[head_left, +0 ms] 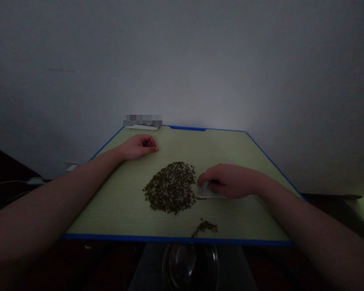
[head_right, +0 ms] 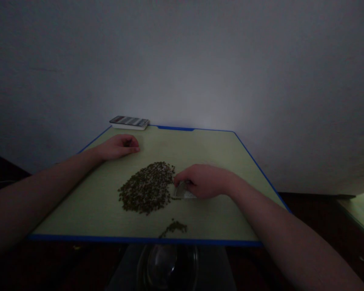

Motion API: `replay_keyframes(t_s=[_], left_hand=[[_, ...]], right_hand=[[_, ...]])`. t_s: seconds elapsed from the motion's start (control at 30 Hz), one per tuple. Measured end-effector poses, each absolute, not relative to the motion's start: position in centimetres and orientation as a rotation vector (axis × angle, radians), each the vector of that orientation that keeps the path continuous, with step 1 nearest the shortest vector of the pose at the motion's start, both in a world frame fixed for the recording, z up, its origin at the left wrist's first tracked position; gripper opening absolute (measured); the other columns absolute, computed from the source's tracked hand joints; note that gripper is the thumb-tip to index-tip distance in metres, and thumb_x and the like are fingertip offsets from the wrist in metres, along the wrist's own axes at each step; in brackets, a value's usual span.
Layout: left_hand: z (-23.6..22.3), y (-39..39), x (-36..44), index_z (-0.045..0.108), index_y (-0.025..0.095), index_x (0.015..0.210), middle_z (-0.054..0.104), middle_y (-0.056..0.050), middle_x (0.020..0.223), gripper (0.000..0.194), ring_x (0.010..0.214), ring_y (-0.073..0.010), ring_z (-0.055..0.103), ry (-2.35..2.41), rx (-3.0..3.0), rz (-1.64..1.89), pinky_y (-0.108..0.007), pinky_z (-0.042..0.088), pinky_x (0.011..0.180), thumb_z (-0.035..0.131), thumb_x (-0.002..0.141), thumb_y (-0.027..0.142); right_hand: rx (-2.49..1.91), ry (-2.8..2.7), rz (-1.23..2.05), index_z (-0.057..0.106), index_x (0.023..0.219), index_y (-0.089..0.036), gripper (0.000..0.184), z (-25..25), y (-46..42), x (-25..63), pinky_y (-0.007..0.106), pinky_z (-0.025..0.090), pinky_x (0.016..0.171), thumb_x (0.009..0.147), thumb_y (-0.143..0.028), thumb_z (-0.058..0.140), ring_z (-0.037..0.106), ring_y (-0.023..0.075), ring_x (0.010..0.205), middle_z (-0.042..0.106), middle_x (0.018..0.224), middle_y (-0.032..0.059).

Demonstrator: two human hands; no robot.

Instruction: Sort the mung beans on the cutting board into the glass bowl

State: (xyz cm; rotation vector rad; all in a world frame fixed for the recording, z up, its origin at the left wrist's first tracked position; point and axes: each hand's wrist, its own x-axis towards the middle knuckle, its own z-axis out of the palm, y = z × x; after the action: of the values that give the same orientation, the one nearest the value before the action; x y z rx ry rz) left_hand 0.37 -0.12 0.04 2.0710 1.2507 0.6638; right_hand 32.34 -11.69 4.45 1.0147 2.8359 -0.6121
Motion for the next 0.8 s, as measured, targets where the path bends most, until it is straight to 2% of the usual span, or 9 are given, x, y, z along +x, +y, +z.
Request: replay_keyframes(t_s=[0.17,0.43,0.8], left_hand=[[-0.2,0.09,0.19,0.057,0.016,0.073,0.053,0.002,0.06,0.029,0.054,-0.0095,0.046,1.264,2.079,0.663,-0.022,0.036,0.049,0.067,0.066,0.043],[-0.05,0.03,0.24,0.056,0.017,0.074,0.053,0.002,0.061,0.031,0.054,-0.0099,0.046,1.248,2.088,0.652,-0.023,0.037,0.05,0.065,0.068,0.045],[-0.11,0.06,0.24,0.057,0.016,0.073,0.052,0.002,0.061,0.031,0.055,-0.0099,0.045,1.255,2.08,0.658,-0.023,0.036,0.05,0.066,0.067,0.045]], right_hand=[[1.045,2.841,-0.576,0.065,0.109,-0.022,0.035,4.5,-11.53,32.56,0.03,0.043,0.078,0.08,-0.011,0.048,0.062,0.0191,0.089,0.069,0.101,0.0061],[1.046,2.921,-0.551,0.063,0.114,-0.021,0.038,4.13,-11.55,31.8,0.032,0.042,0.085,0.081,-0.012,0.047,0.06,0.0216,0.099,0.067,0.111,0.0076],[0.984,2.844,-0.596,0.065,0.106,-0.021,0.033,4.83,-12.01,32.13,0.028,0.043,0.075,0.08,-0.012,0.047,0.062,0.0177,0.085,0.069,0.097,0.0055]])
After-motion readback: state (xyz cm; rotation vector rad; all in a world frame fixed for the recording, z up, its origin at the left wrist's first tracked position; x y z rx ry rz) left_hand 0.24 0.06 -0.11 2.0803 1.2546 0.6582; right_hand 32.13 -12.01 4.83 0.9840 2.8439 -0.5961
